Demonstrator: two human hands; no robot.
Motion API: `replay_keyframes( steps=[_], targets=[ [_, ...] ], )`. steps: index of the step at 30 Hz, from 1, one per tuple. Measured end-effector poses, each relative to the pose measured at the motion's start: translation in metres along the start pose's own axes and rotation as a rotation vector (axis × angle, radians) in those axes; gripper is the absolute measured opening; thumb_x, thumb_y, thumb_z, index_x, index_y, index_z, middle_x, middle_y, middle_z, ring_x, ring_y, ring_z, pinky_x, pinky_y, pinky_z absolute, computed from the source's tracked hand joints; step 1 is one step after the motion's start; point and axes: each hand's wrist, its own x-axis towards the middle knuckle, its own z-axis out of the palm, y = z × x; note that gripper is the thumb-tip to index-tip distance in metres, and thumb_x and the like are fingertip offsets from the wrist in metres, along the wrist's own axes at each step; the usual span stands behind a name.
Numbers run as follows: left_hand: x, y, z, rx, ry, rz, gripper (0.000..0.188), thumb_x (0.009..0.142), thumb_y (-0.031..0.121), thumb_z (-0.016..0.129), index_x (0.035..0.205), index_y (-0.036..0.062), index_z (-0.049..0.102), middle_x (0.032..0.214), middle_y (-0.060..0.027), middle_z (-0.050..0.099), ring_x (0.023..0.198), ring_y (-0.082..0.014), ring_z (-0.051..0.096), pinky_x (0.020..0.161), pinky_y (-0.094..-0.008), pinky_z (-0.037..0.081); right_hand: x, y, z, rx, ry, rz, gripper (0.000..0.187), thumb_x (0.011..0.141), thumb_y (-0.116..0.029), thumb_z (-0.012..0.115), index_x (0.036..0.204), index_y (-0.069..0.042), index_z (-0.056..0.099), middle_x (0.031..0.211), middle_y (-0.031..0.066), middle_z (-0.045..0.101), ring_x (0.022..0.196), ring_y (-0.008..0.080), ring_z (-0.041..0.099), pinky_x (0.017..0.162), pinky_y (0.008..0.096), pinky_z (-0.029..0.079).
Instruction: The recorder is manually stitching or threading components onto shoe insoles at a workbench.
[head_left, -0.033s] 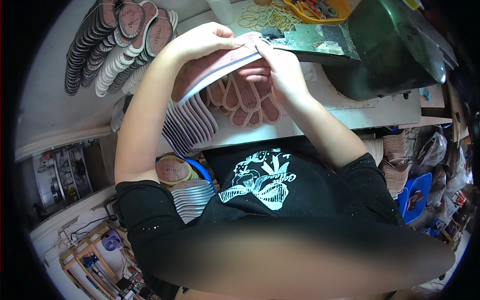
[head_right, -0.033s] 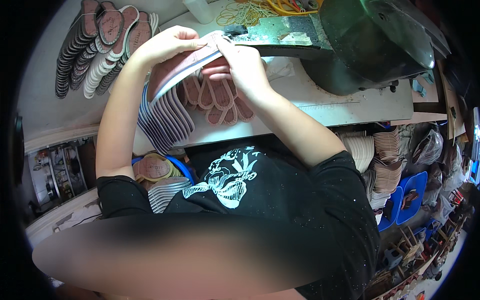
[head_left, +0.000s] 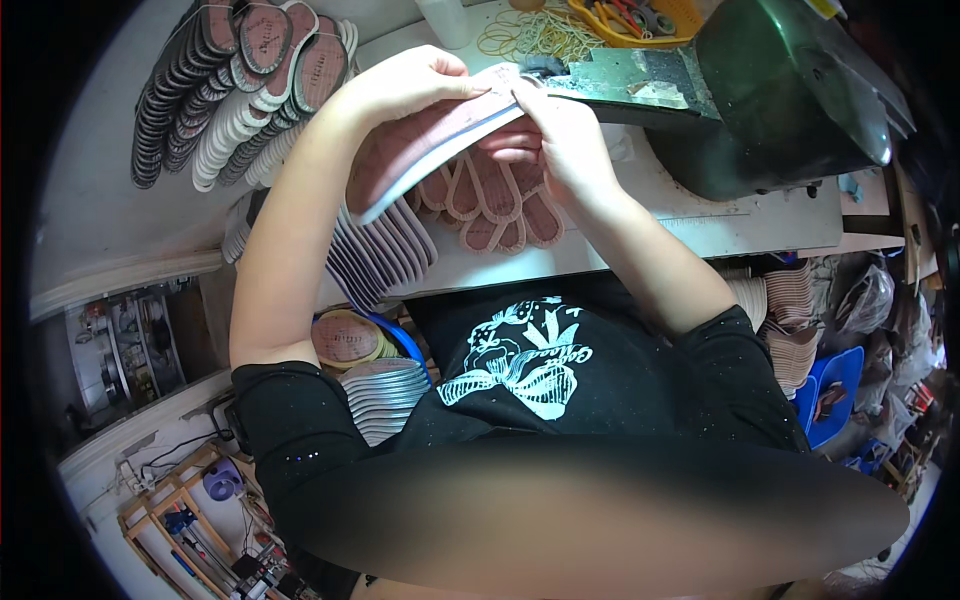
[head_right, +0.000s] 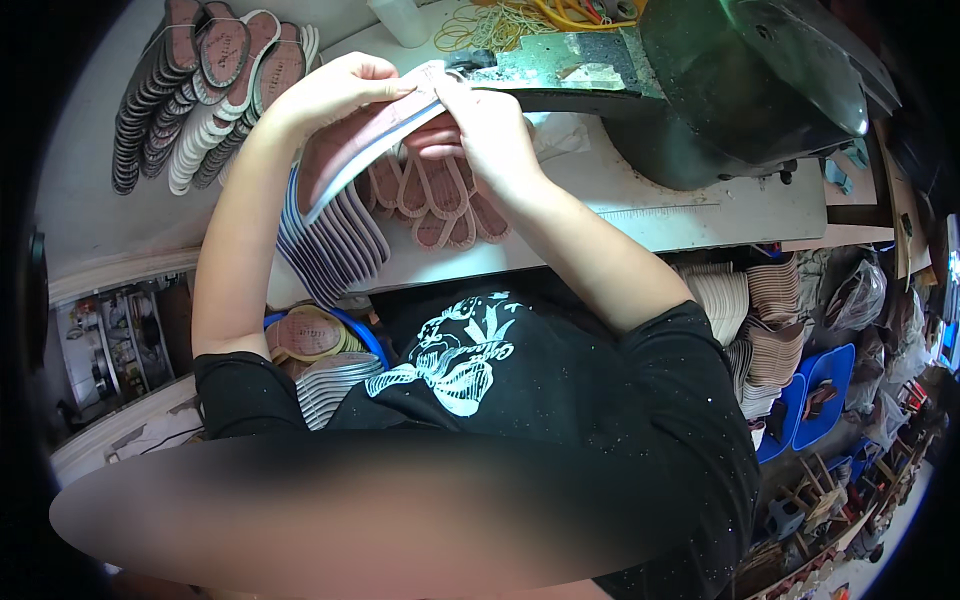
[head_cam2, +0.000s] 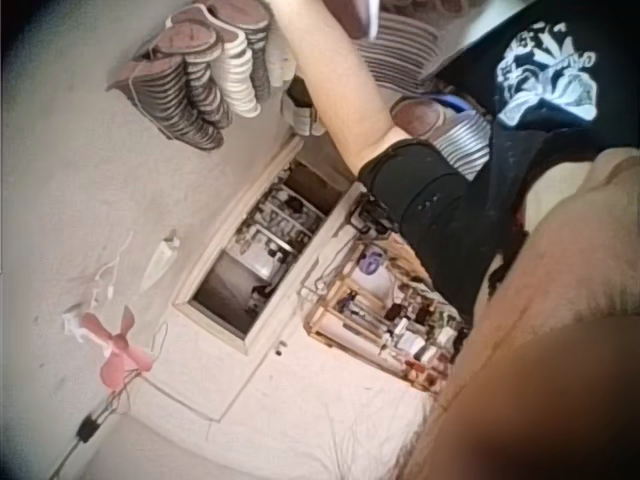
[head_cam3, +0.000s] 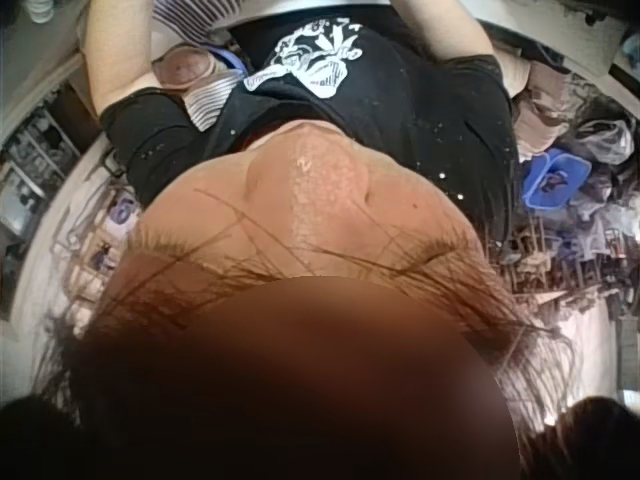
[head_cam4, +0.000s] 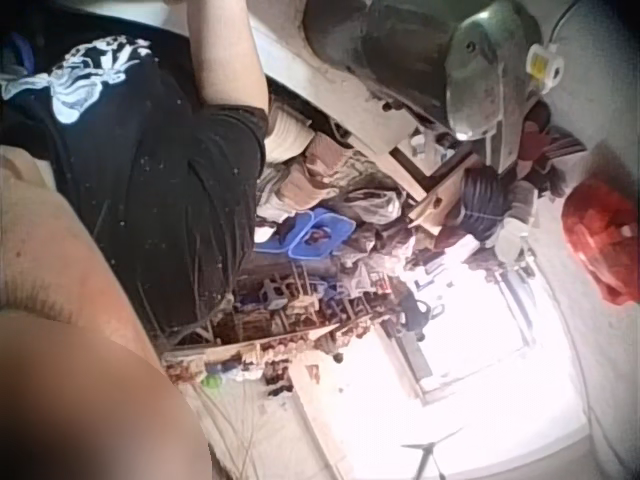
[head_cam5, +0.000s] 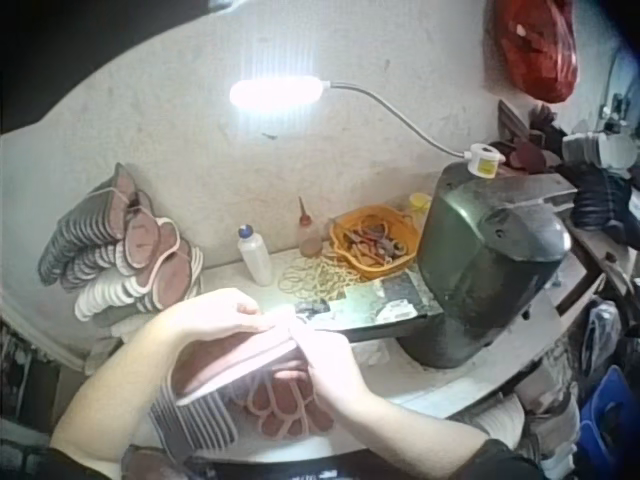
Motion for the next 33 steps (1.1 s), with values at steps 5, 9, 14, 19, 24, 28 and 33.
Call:
replay_keyframes(
  steps=[5, 9, 14, 19, 24, 28, 33],
  targets=[
    [-0.015, 0.012, 0.017, -0.029, 0.138, -0.101, 0.031, 0.085, 0.035, 0.063, 0.071, 0.0076, 0.063, 0.06, 0.0054, 0.052, 0.053, -0.0039, 0.045, 0.05, -0.0211, 0.037, -0.002, 0.002, 0.003, -0.043, 0.018, -0.061, 0.036, 0.089, -0.03, 0.059, 0.097, 0.005, 0.062, 0.084, 0.0128, 0.067, 0.071, 0.0174, 0.066, 0.062, 0.0268, 0.055],
    [-0.023, 0.019, 0.037, -0.282, 0.242, -0.113, 0.036, 0.083, 0.04, 0.064, 0.068, 0.0075, 0.063, 0.057, 0.0003, 0.055, 0.046, -0.0083, 0.053, 0.043, -0.023, 0.043, -0.003, -0.001, 0.002, 0.009, 0.02, -0.065, 0.027, 0.085, -0.02, 0.064, 0.101, 0.002, 0.062, 0.088, 0.0076, 0.064, 0.077, 0.0141, 0.063, 0.066, 0.0267, 0.051],
    [-0.021, 0.023, 0.047, -0.477, 0.228, -0.143, 0.04, 0.083, 0.041, 0.065, 0.068, 0.0043, 0.061, 0.055, -0.003, 0.057, 0.039, -0.0082, 0.051, 0.039, -0.0212, 0.042, -0.009, -0.016, -0.012, -0.077, -0.091, 0.07, 0.028, 0.083, -0.018, 0.067, 0.1, 0.004, 0.063, 0.087, 0.0063, 0.064, 0.078, 0.0111, 0.06, 0.069, 0.0252, 0.048],
    [-0.013, 0.019, 0.043, -0.465, 0.23, -0.136, 0.041, 0.085, 0.041, 0.063, 0.064, 0.0054, 0.058, 0.046, 0.0012, 0.05, 0.034, -0.0042, 0.043, 0.033, -0.0171, 0.032, -0.048, -0.019, -0.024, -0.331, -0.223, 0.144, 0.032, 0.08, -0.021, 0.071, 0.101, 0.003, 0.065, 0.093, 0.0058, 0.066, 0.082, 0.0106, 0.06, 0.076, 0.0245, 0.047],
    [-0.001, 0.015, 0.021, -0.02, 0.344, -0.193, 0.049, 0.083, 0.047, 0.062, 0.058, 0.0064, 0.054, 0.047, 0.0027, 0.043, 0.042, -0.0068, 0.038, 0.042, -0.0235, 0.026, -0.035, -0.003, -0.02, -0.27, -0.088, 0.019, 0.027, 0.083, -0.02, 0.067, 0.096, 0.004, 0.066, 0.084, 0.005, 0.066, 0.075, 0.0084, 0.059, 0.069, 0.0243, 0.047],
    [0.016, -0.002, 0.029, -0.194, 0.498, 0.06, 0.043, 0.08, 0.041, 0.068, 0.089, -0.0014, 0.067, 0.077, -0.0061, 0.064, 0.071, -0.0106, 0.059, 0.066, -0.0262, 0.048, -0.005, 0.011, -0.014, -0.084, -0.024, -0.03, 0.025, 0.085, -0.018, 0.065, 0.087, 0.007, 0.064, 0.08, 0.008, 0.065, 0.07, 0.0092, 0.058, 0.063, 0.0239, 0.047],
    [0.003, -0.011, 0.047, -0.656, 0.219, 0.271, 0.047, 0.083, 0.019, 0.067, 0.119, -0.0062, 0.05, 0.108, -0.0108, 0.061, 0.095, -0.0153, 0.062, 0.084, -0.0271, 0.05, -0.004, 0.011, -0.006, -0.005, 0.046, -0.106, 0.026, 0.086, -0.018, 0.063, 0.093, 0.007, 0.063, 0.085, 0.0102, 0.065, 0.072, 0.0115, 0.061, 0.066, 0.0256, 0.049]
  ],
)
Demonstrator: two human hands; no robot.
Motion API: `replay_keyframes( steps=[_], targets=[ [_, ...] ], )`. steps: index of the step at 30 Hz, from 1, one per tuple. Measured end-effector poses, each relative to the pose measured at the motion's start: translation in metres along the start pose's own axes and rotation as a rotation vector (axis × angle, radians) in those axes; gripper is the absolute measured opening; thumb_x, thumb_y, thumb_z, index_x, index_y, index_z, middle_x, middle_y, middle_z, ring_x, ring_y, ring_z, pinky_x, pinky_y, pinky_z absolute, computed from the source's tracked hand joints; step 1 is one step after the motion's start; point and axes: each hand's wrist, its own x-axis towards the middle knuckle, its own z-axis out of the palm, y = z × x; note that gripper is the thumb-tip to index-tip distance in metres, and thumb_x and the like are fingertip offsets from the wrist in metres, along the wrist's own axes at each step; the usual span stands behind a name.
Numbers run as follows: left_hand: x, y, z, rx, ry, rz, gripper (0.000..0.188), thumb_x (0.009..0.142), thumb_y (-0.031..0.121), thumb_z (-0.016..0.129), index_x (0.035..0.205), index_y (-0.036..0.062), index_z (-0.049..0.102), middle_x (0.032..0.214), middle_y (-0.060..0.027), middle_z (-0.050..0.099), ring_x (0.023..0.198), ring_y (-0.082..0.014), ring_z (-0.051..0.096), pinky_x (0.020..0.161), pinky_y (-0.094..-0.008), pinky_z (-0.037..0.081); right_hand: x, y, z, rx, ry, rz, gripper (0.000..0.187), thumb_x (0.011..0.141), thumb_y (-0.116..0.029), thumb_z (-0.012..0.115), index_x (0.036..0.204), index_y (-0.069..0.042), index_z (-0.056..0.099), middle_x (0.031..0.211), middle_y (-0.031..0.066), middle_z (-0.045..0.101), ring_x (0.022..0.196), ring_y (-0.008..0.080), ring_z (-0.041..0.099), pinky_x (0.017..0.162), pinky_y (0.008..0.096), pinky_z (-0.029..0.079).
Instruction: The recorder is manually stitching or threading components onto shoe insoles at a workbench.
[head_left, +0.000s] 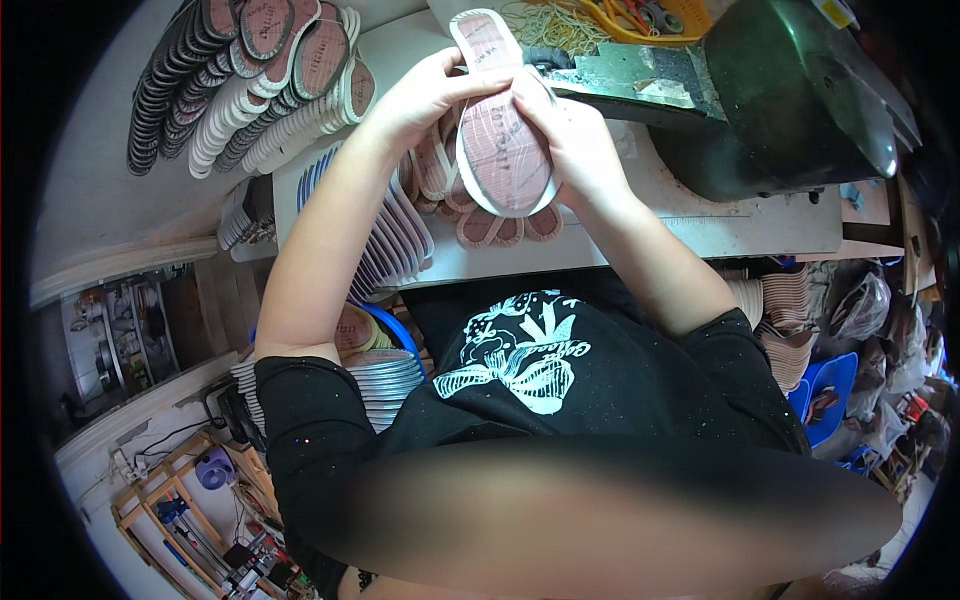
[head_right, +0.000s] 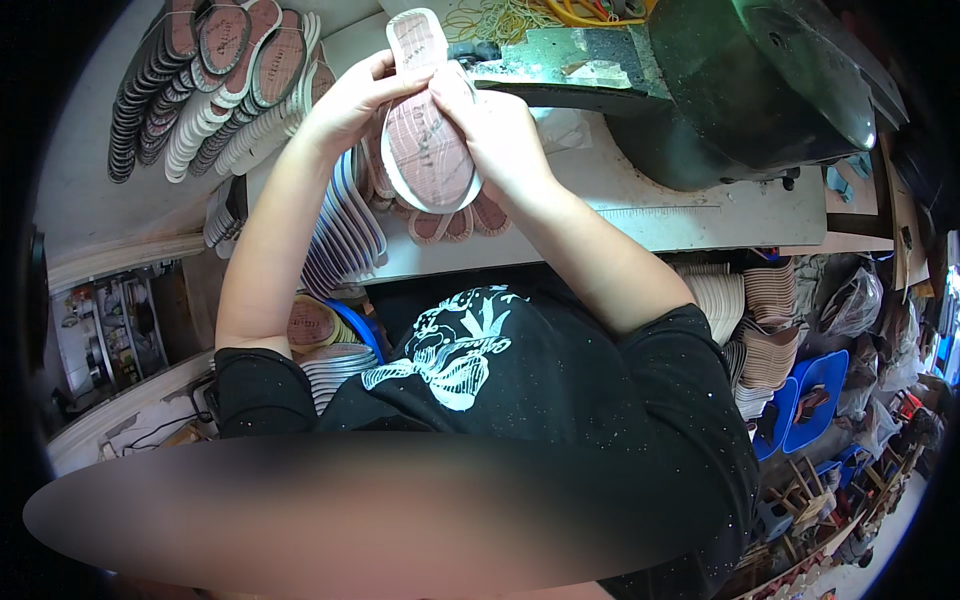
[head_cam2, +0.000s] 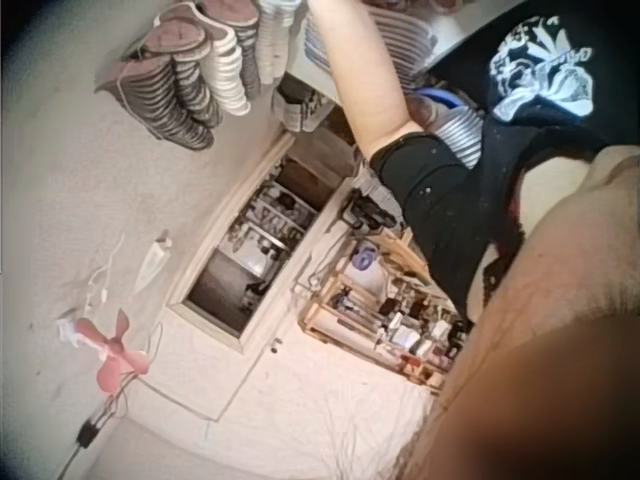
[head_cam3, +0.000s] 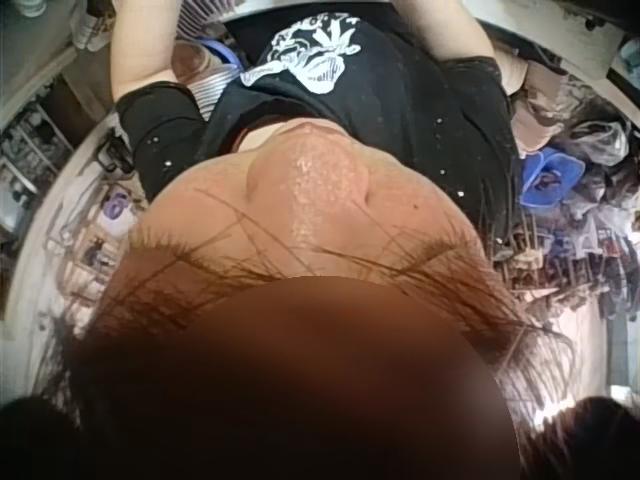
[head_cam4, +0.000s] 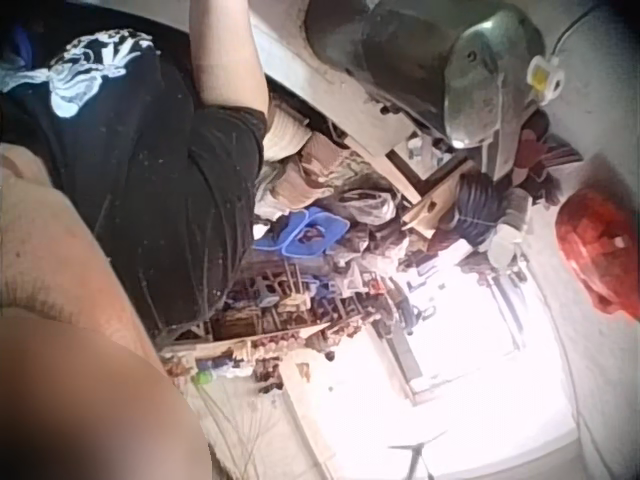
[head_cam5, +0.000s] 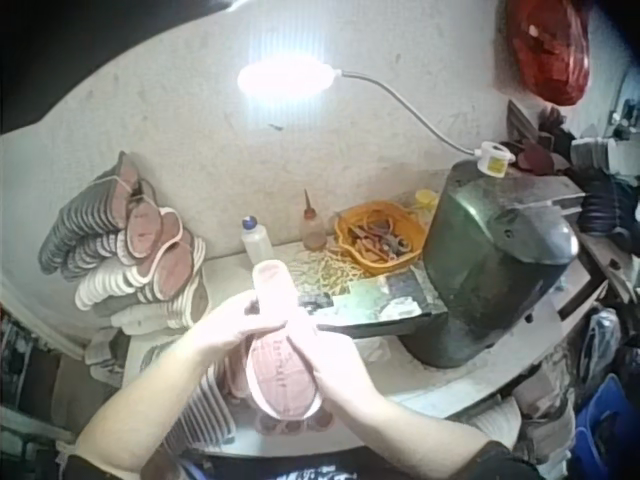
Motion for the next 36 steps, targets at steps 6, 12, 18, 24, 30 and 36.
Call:
replay_keyframes(
  steps=[6, 12, 18, 24, 30, 36],
  targets=[
    [-0.004, 0.005, 0.007, -0.129, 0.135, -0.155, 0.037, 0.082, 0.014, 0.068, 0.112, -0.0049, 0.057, 0.101, -0.0103, 0.064, 0.091, -0.0143, 0.063, 0.08, -0.0264, 0.051, -0.042, -0.003, 0.001, -0.054, -0.186, 0.253, 0.029, 0.085, -0.015, 0.064, 0.102, 0.008, 0.061, 0.088, 0.0121, 0.066, 0.074, 0.0155, 0.064, 0.062, 0.026, 0.054],
    [0.012, 0.009, -0.013, 0.372, 0.39, -0.194, 0.073, 0.07, 0.032, 0.079, 0.124, -0.0058, 0.048, 0.113, -0.0129, 0.06, 0.102, -0.0191, 0.059, 0.091, -0.0292, 0.046, -0.031, 0.007, 0.006, 0.052, -0.126, 0.185, 0.027, 0.088, -0.016, 0.061, 0.101, 0.007, 0.06, 0.086, 0.0133, 0.065, 0.068, 0.0164, 0.065, 0.058, 0.0244, 0.055],
    [0.035, 0.017, -0.023, 0.5, -0.268, 0.044, 0.05, 0.082, 0.028, 0.067, 0.125, 0.0064, 0.052, 0.118, -0.0057, 0.056, 0.111, -0.0126, 0.049, 0.098, -0.0272, 0.037, -0.012, -0.001, 0.02, 0.078, -0.039, 0.103, 0.026, 0.089, -0.016, 0.058, 0.104, 0.006, 0.059, 0.087, 0.012, 0.066, 0.068, 0.0168, 0.066, 0.056, 0.0242, 0.055],
    [0.054, 0.034, -0.038, 0.679, -0.344, -0.052, 0.032, 0.08, 0.03, 0.068, 0.1, 0.0083, 0.055, 0.088, 0.0038, 0.056, 0.079, -0.0043, 0.05, 0.065, -0.02, 0.042, -0.007, -0.003, 0.02, 0.172, -0.047, -0.019, 0.03, 0.09, -0.014, 0.057, 0.112, 0.006, 0.055, 0.093, 0.0107, 0.066, 0.078, 0.0175, 0.066, 0.07, 0.0265, 0.056],
    [0.05, 0.025, -0.051, 0.55, -0.3, -0.123, 0.029, 0.083, 0.033, 0.068, 0.089, 0.0087, 0.053, 0.075, 0.0055, 0.051, 0.064, -0.0018, 0.045, 0.052, -0.0179, 0.036, -0.005, -0.006, 0.011, 0.035, -0.094, 0.021, 0.029, 0.091, -0.018, 0.058, 0.106, 0.007, 0.059, 0.094, 0.013, 0.066, 0.08, 0.0172, 0.067, 0.072, 0.0268, 0.056],
    [0.032, 0.014, -0.057, 0.548, -0.177, -0.158, 0.03, 0.083, 0.033, 0.069, 0.079, 0.008, 0.053, 0.068, 0.0052, 0.052, 0.06, -0.003, 0.045, 0.054, -0.0192, 0.036, 0.0, -0.004, 0.007, -0.022, -0.069, -0.017, 0.035, 0.093, -0.025, 0.055, 0.102, 0.008, 0.061, 0.089, 0.0141, 0.067, 0.078, 0.0186, 0.067, 0.07, 0.0274, 0.056]
  ],
)
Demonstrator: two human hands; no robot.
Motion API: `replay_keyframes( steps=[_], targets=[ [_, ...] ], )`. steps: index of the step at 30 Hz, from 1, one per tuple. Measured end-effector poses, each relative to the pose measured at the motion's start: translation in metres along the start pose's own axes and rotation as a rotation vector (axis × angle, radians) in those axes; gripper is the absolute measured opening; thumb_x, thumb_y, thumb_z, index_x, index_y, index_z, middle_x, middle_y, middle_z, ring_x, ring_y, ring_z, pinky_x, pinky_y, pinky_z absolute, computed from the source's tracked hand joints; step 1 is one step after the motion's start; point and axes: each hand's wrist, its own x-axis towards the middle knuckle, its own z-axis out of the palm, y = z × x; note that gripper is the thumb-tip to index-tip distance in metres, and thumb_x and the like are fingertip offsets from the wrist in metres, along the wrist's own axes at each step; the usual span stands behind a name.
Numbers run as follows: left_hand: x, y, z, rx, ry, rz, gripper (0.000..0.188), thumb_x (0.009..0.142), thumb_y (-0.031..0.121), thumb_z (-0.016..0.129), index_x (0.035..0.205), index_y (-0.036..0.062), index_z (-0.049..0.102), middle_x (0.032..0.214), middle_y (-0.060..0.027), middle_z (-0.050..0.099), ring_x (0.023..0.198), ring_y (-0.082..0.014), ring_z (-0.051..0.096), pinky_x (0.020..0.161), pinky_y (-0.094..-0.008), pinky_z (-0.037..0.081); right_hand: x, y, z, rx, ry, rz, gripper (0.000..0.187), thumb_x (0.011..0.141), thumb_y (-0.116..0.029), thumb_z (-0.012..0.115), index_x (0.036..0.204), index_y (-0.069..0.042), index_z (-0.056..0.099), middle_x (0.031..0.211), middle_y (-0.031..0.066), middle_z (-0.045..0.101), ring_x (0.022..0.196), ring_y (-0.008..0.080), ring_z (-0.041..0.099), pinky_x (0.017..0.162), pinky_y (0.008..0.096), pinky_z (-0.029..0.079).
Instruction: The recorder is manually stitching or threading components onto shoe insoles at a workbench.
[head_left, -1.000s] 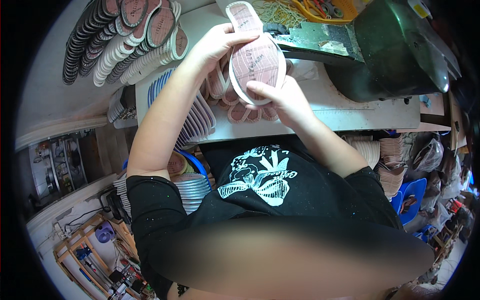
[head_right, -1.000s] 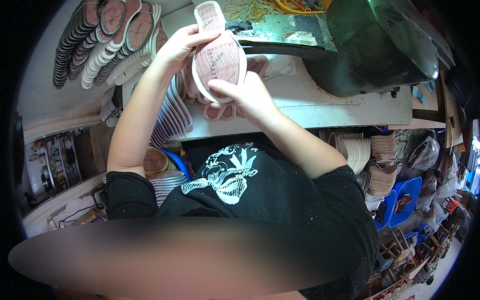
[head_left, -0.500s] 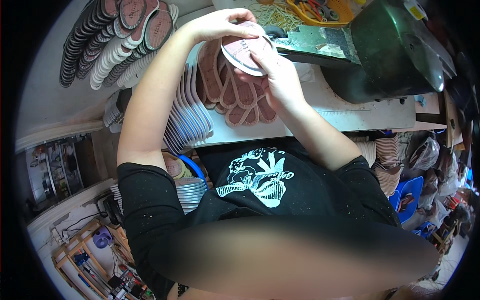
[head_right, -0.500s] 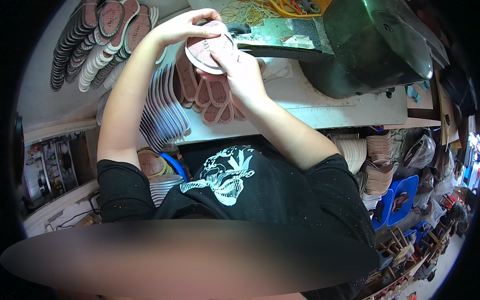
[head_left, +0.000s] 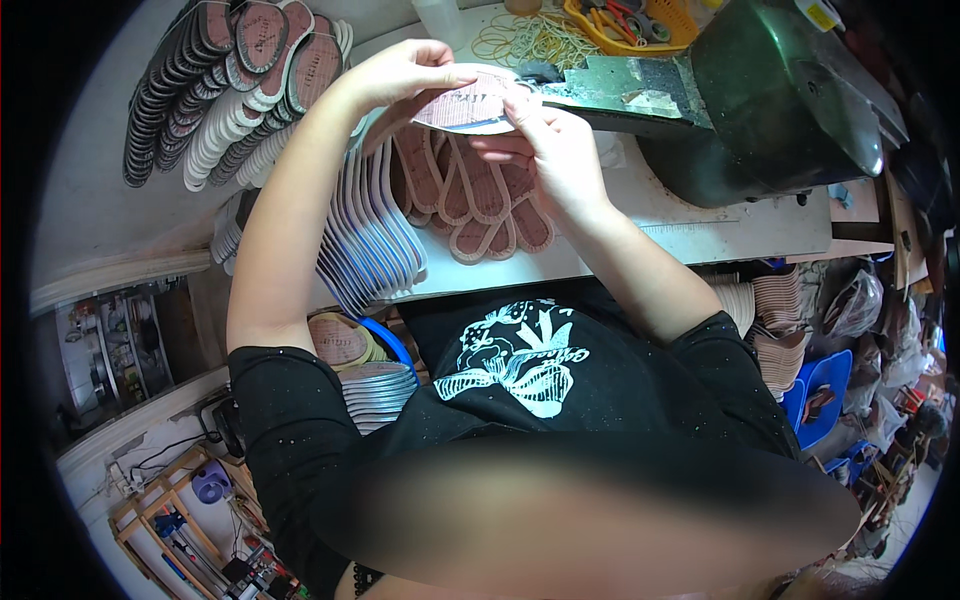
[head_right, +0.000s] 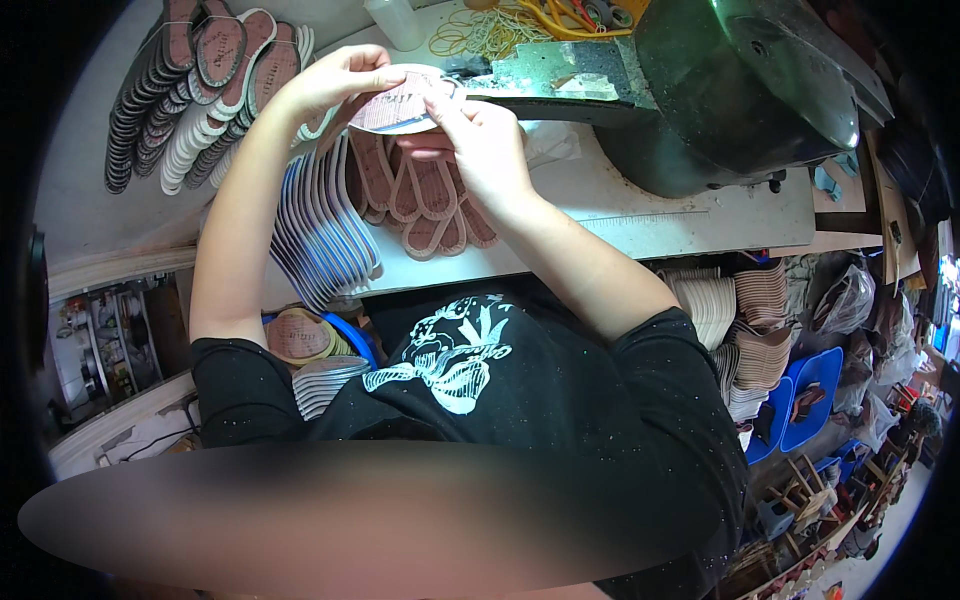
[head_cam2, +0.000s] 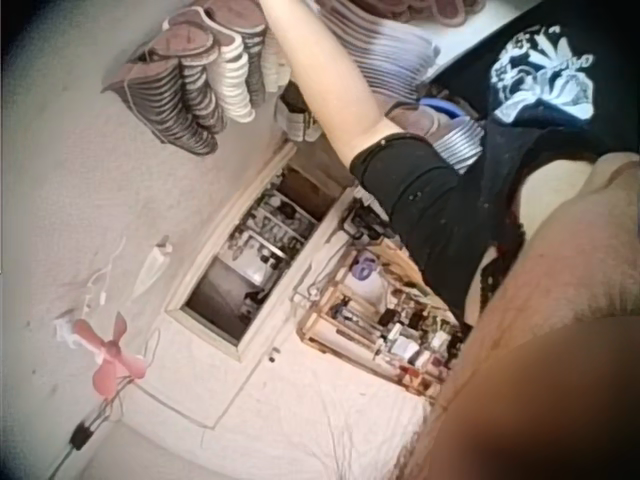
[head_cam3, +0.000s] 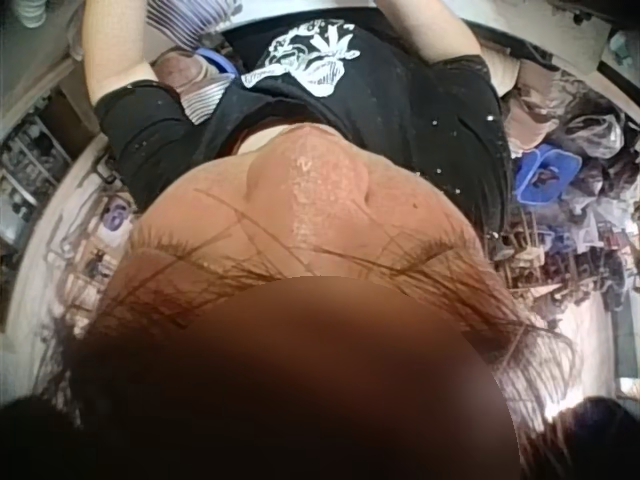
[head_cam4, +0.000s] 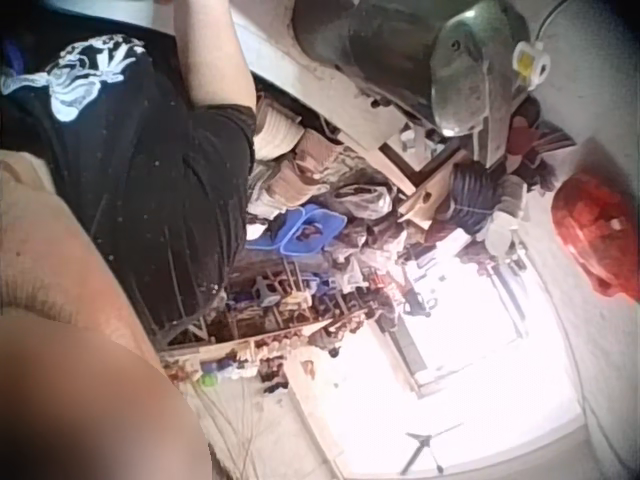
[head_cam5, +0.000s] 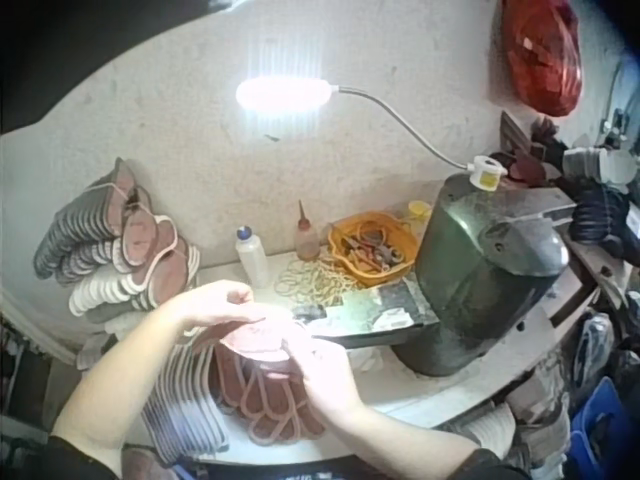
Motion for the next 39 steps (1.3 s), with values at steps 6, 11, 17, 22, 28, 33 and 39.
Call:
replay_keyframes(
  steps=[6, 11, 17, 22, 28, 33, 39],
  targets=[
    [-0.03, 0.01, 0.019, -0.016, 0.113, -0.068, 0.033, 0.082, 0.037, 0.069, 0.074, 0.0083, 0.054, 0.066, 0.0042, 0.053, 0.057, -0.0032, 0.044, 0.05, -0.0184, 0.034, 0.0, -0.005, -0.001, 0.029, 0.007, 0.038, 0.037, 0.092, -0.026, 0.055, 0.11, 0.006, 0.057, 0.095, 0.0153, 0.066, 0.083, 0.0216, 0.067, 0.074, 0.031, 0.056],
    [-0.045, 0.014, 0.034, -0.056, 0.258, -0.109, 0.036, 0.08, 0.041, 0.07, 0.076, 0.0081, 0.056, 0.067, 0.0039, 0.054, 0.056, -0.0028, 0.045, 0.049, -0.0186, 0.034, 0.003, -0.008, -0.001, -0.032, -0.003, 0.067, 0.036, 0.092, -0.025, 0.056, 0.111, 0.005, 0.056, 0.094, 0.015, 0.066, 0.081, 0.0213, 0.067, 0.069, 0.0298, 0.056],
    [-0.059, 0.039, 0.06, -0.166, 0.268, -0.184, 0.04, 0.084, 0.042, 0.063, 0.084, 0.0019, 0.062, 0.067, -0.0053, 0.059, 0.057, -0.0129, 0.06, 0.049, -0.0259, 0.05, 0.001, -0.008, -0.003, -0.078, 0.064, 0.086, 0.033, 0.085, -0.029, 0.062, 0.099, 0.001, 0.063, 0.085, 0.0094, 0.066, 0.072, 0.0151, 0.064, 0.065, 0.0261, 0.052],
    [-0.061, 0.053, 0.075, -0.229, 0.211, -0.316, 0.05, 0.086, 0.047, 0.058, 0.078, -0.0017, 0.063, 0.057, -0.0084, 0.058, 0.04, -0.0152, 0.056, 0.042, -0.0242, 0.049, -0.01, -0.004, -0.011, -0.444, -0.119, -0.145, 0.03, 0.08, -0.023, 0.066, 0.097, 0.002, 0.064, 0.084, 0.0068, 0.065, 0.075, 0.0104, 0.058, 0.069, 0.0253, 0.047],
    [-0.063, 0.046, 0.071, -0.327, 0.13, -0.224, 0.041, 0.087, 0.041, 0.06, 0.078, 0.0008, 0.064, 0.052, -0.0045, 0.057, 0.039, -0.008, 0.053, 0.038, -0.0187, 0.044, -0.008, 0.003, -0.021, -0.441, -0.114, -0.011, 0.035, 0.082, -0.031, 0.066, 0.092, 0.002, 0.066, 0.076, 0.0049, 0.065, 0.069, 0.0092, 0.058, 0.065, 0.0251, 0.047],
    [-0.055, 0.048, 0.063, -0.262, 0.159, -0.186, 0.035, 0.084, 0.035, 0.067, 0.07, 0.0028, 0.06, 0.049, -0.0033, 0.055, 0.036, -0.0052, 0.049, 0.035, -0.0165, 0.038, -0.001, -0.013, -0.026, -0.452, -0.246, 0.171, 0.028, 0.086, -0.02, 0.064, 0.103, 0.002, 0.061, 0.092, 0.0062, 0.065, 0.075, 0.0085, 0.06, 0.068, 0.0231, 0.049],
    [-0.043, 0.044, 0.059, -0.243, 0.314, -0.166, 0.037, 0.083, 0.037, 0.068, 0.069, 0.0036, 0.059, 0.047, -0.0023, 0.053, 0.034, -0.0055, 0.046, 0.034, -0.0168, 0.037, -0.036, -0.03, -0.04, -0.339, -0.371, 0.388, 0.029, 0.089, -0.028, 0.059, 0.099, -0.001, 0.06, 0.083, 0.0058, 0.067, 0.072, 0.0096, 0.064, 0.061, 0.0216, 0.05]
  ],
)
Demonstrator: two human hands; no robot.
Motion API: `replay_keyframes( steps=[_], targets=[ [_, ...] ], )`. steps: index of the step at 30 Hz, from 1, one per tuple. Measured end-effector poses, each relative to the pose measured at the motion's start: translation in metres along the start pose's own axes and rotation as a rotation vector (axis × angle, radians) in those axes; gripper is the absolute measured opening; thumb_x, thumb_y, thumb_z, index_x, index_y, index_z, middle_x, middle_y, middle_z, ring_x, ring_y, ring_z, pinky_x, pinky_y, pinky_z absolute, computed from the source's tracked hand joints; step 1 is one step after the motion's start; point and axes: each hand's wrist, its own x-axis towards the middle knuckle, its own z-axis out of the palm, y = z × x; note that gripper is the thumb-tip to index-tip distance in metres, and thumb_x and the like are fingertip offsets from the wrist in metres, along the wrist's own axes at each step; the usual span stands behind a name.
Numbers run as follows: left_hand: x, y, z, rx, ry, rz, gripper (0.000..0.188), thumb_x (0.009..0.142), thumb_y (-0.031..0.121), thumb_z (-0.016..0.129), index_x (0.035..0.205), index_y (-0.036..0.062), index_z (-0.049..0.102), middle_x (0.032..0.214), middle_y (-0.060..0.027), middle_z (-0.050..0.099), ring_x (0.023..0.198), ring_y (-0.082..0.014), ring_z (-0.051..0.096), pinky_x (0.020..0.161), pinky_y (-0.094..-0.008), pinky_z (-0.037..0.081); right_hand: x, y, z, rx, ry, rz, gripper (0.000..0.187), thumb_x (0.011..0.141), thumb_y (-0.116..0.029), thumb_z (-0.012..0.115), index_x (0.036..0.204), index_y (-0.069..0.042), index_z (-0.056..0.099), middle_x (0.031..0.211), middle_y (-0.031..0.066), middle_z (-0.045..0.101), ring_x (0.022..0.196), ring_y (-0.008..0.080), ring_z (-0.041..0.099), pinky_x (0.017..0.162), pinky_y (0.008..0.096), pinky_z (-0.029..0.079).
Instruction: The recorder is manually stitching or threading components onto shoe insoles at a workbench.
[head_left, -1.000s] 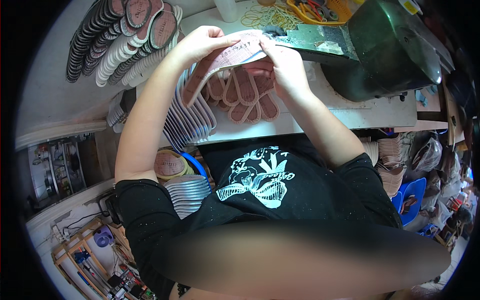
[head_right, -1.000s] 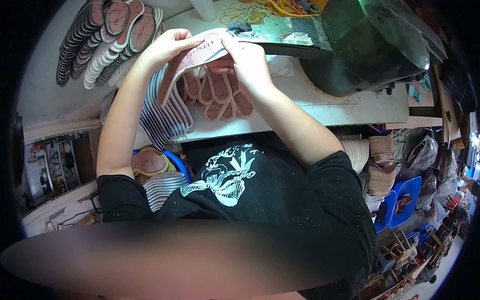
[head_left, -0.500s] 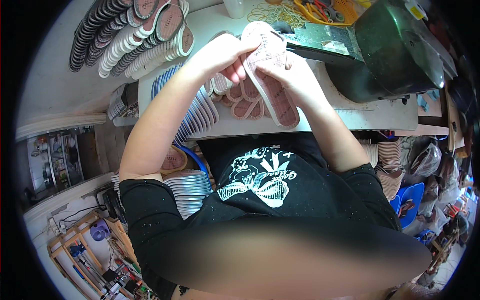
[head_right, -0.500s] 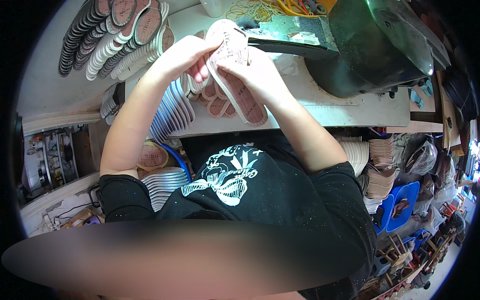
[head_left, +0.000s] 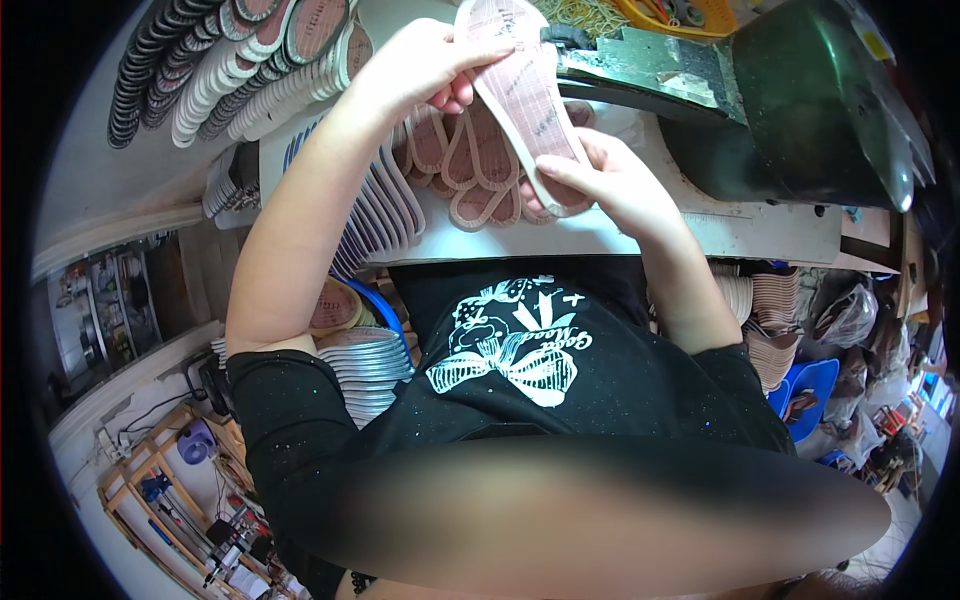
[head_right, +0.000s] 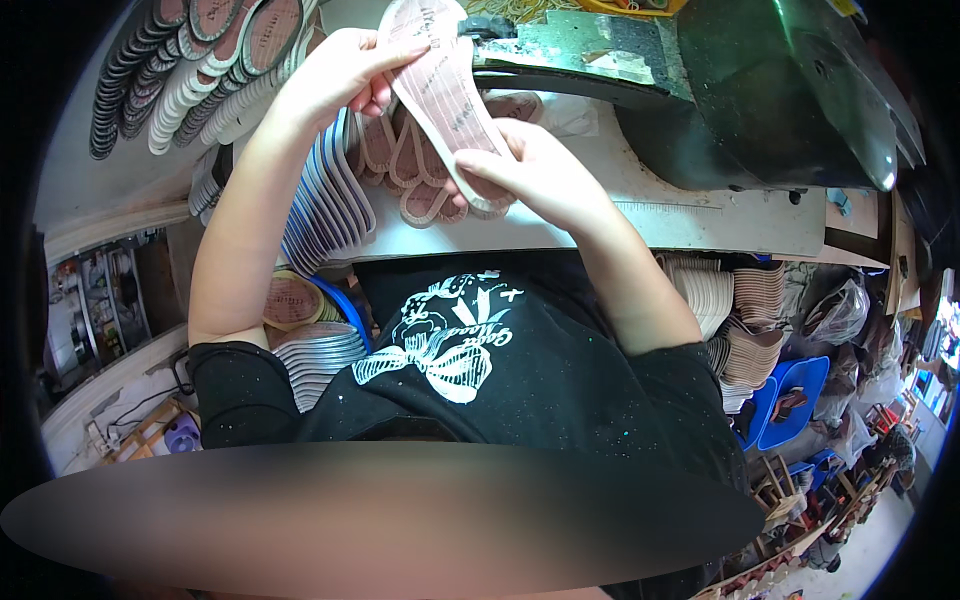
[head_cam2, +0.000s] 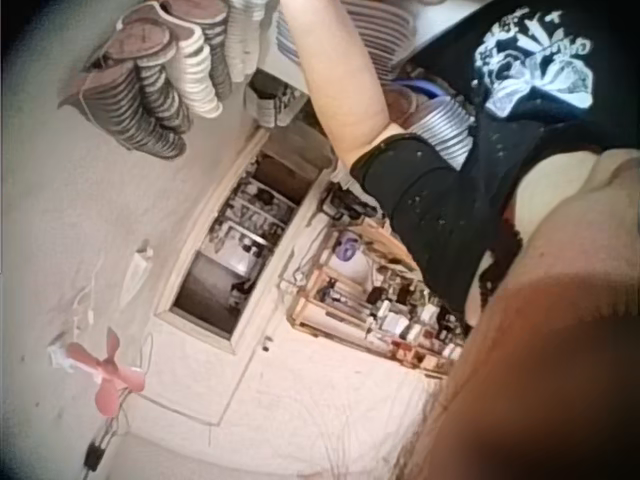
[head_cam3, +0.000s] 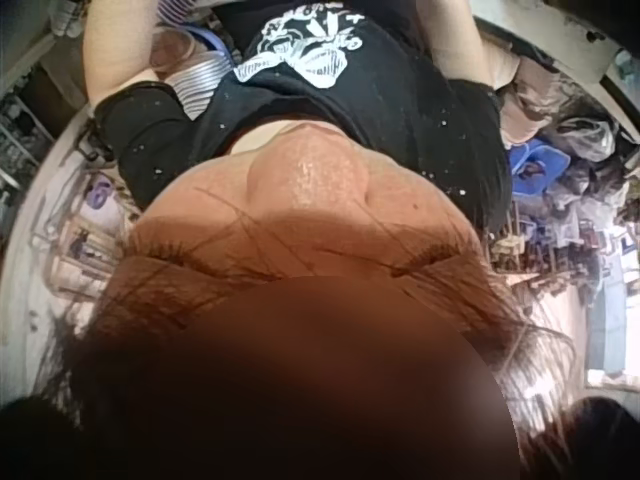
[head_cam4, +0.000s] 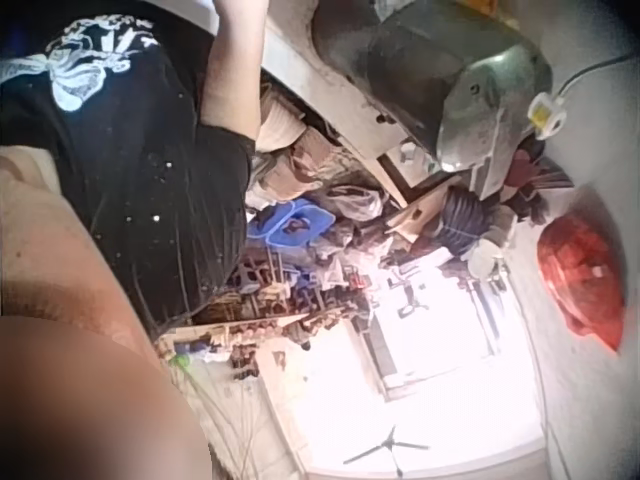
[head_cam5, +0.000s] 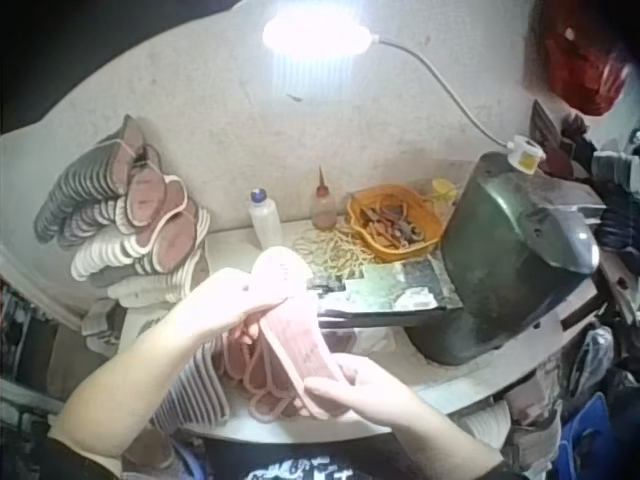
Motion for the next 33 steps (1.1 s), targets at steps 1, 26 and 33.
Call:
replay_keyframes(
  steps=[1, 26, 33],
  targets=[
    [0.005, 0.0, -0.001, 0.007, 0.037, 0.013, 0.037, 0.083, 0.037, 0.068, 0.069, 0.0037, 0.058, 0.047, -0.0018, 0.052, 0.035, -0.0055, 0.046, 0.034, -0.0168, 0.037, -0.005, 0.0, 0.0, 0.05, -0.027, 0.058, 0.03, 0.091, -0.03, 0.057, 0.098, -0.001, 0.059, 0.083, 0.0063, 0.067, 0.07, 0.0094, 0.064, 0.058, 0.0203, 0.049],
    [-0.081, -0.127, -0.007, 0.817, 0.183, -0.22, 0.029, 0.077, 0.029, 0.059, 0.081, 0.0003, 0.066, 0.082, -0.0216, 0.065, 0.081, -0.0366, 0.063, 0.073, -0.0456, 0.05, 0.023, 0.002, 0.058, -0.805, -0.091, 0.107, 0.045, 0.091, -0.041, 0.055, 0.075, 0.001, 0.062, 0.059, 0.0045, 0.059, 0.052, 0.0089, 0.055, 0.048, 0.0248, 0.044],
    [-0.103, -0.079, -0.019, 0.268, 0.434, 0.133, 0.025, 0.078, 0.023, 0.057, 0.073, -0.0003, 0.059, 0.058, -0.0112, 0.055, 0.053, -0.0172, 0.055, 0.054, -0.0319, 0.042, 0.039, 0.024, 0.058, -0.032, 0.012, -0.111, 0.049, 0.095, -0.045, 0.047, 0.104, 0.002, 0.059, 0.085, 0.0072, 0.064, 0.078, 0.0108, 0.059, 0.068, 0.025, 0.048]
  ],
)
